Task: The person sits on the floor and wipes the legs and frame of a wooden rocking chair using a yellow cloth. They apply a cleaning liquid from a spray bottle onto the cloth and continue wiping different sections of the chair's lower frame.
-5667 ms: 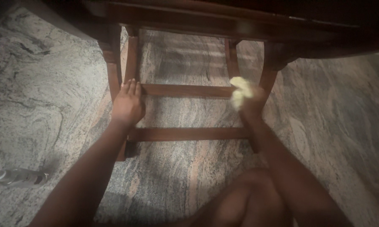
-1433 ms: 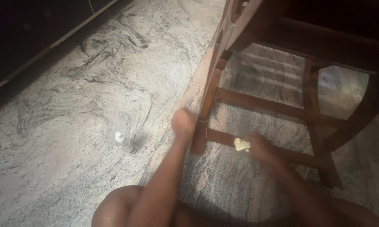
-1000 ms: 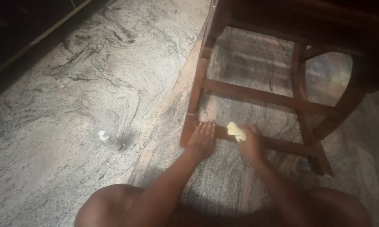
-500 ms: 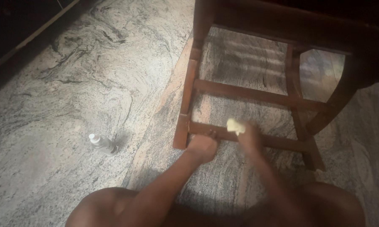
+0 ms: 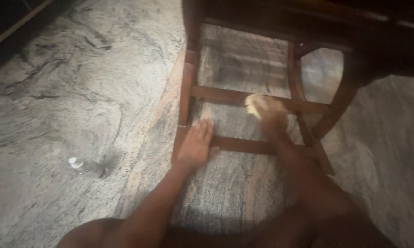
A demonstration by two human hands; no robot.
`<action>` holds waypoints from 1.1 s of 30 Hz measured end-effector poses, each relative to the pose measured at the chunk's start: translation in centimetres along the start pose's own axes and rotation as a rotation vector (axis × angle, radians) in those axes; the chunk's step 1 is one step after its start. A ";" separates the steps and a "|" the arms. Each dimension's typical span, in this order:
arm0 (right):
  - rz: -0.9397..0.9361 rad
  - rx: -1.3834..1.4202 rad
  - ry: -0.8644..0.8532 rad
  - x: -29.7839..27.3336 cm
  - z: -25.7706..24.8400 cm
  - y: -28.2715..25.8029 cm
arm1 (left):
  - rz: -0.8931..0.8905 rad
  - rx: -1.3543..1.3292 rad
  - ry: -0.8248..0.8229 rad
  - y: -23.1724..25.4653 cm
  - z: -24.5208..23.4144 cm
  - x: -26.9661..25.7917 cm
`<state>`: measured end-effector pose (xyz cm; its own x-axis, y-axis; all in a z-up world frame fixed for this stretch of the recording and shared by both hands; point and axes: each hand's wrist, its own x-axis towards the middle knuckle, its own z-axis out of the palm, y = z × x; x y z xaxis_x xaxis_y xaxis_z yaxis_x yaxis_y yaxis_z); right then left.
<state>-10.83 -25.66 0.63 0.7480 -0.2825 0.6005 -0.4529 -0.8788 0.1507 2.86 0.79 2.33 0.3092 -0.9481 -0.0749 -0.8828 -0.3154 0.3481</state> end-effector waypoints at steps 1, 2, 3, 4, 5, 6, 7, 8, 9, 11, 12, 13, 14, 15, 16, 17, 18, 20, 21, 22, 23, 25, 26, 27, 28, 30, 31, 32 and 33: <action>0.073 -0.001 0.025 -0.8 -0.2 1.3 | 0.000 0.091 0.077 -0.2 -0.3 0.2; 0.157 -0.011 0.051 -1.6 -0.5 2.6 | 0.000 0.182 0.155 -0.4 -0.7 0.6; 0.236 -0.016 0.079 -2.3 -0.8 3.7 | -0.003 0.273 0.235 -0.7 -1.1 1.0; 0.314 -0.026 0.105 -3.0 -1.0 4.7 | -0.020 0.283 0.272 -1.1 -1.6 1.4; 0.386 -0.026 0.125 -3.8 -1.3 5.5 | -0.036 0.290 0.308 -1.6 -2.1 1.8; 0.448 -0.020 0.143 -4.4 -1.4 6.1 | -0.051 0.298 0.343 -1.9 -2.5 2.0; 0.501 -0.009 0.163 -4.6 -1.4 6.7 | -0.063 0.297 0.339 -2.4 -2.7 2.1; 0.544 0.012 0.178 -4.7 -1.2 7.0 | -0.074 0.296 0.335 -3.0 -2.9 2.2; 0.573 0.035 0.195 -4.6 -0.8 7.0 | -0.088 0.296 0.332 -3.7 -3.0 2.3; 0.624 0.087 0.221 -4.4 0.2 6.5 | -0.106 0.353 0.320 -4.6 -2.7 2.9; 0.648 0.110 0.229 -4.5 0.8 6.0 | -0.114 0.382 0.311 -4.8 -2.3 3.2; 0.665 0.138 0.239 -4.2 1.4 5.5 | -0.120 0.385 0.287 -5.1 -2.1 3.5; 0.684 0.163 0.247 -3.8 1.9 4.9 | -0.126 0.388 0.264 -5.3 -1.9 3.7; 0.700 0.191 0.251 -3.5 2.3 4.2 | -0.134 0.390 0.240 -5.4 -1.8 3.8; 0.718 0.212 0.249 -3.1 2.7 3.4 | -0.133 0.400 0.252 -5.2 -1.6 3.8; 0.734 0.234 0.246 -2.9 3.0 2.4 | -0.134 0.412 0.261 -5.1 -1.4 3.6; 0.721 0.245 0.226 -2.6 3.1 1.4 | -0.135 0.424 0.271 -4.9 -1.3 3.4; 0.660 0.215 0.183 -2.6 2.4 -0.6 | -0.155 0.382 0.217 -4.7 -1.5 3.3; 0.515 0.184 0.141 -2.5 1.4 -1.1 | -0.166 0.362 0.196 -4.7 -1.9 3.4; 0.400 0.103 -0.049 -2.3 -0.2 -0.5 | -0.160 0.378 0.203 -4.7 -2.3 3.3; 0.284 0.017 -0.243 -2.7 -2.9 1.4 | -0.152 0.390 0.207 -4.6 -2.5 3.2; 0.162 -0.066 -0.428 -2.5 -6.4 3.9 | -0.146 0.446 0.178 -4.1 -3.0 2.8; 0.157 -0.065 -0.421 -2.3 -7.3 4.9 | -0.148 0.491 0.146 -3.9 -3.1 2.3; 0.152 -0.062 -0.413 -2.3 -7.7 5.8 | -0.152 0.537 0.114 -3.8 -3.1 2.0; 0.202 -0.049 -0.303 -2.7 -7.6 6.2 | -0.150 0.472 0.129 -3.9 -3.3 2.1; 0.297 -0.018 -0.081 -3.4 -6.1 6.4 | -0.149 0.343 0.160 -4.5 -3.6 2.9; 0.425 0.235 -0.063 -3.5 -4.8 6.0 | -0.151 0.317 0.165 -4.8 -3.5 3.1; 0.550 0.490 -0.046 -3.3 -2.9 4.8 | -0.152 0.291 0.171 -5.1 -3.3 3.3; 0.674 0.745 -0.030 -3.2 -0.9 3.1 | -0.152 0.264 0.173 -5.2 -3.1 3.5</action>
<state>-15.07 -27.12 -0.10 0.4643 -0.8102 0.3576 -0.3751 -0.5457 -0.7493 9.65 -0.76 3.16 0.4795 -0.8755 0.0596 -0.8761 -0.4737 0.0898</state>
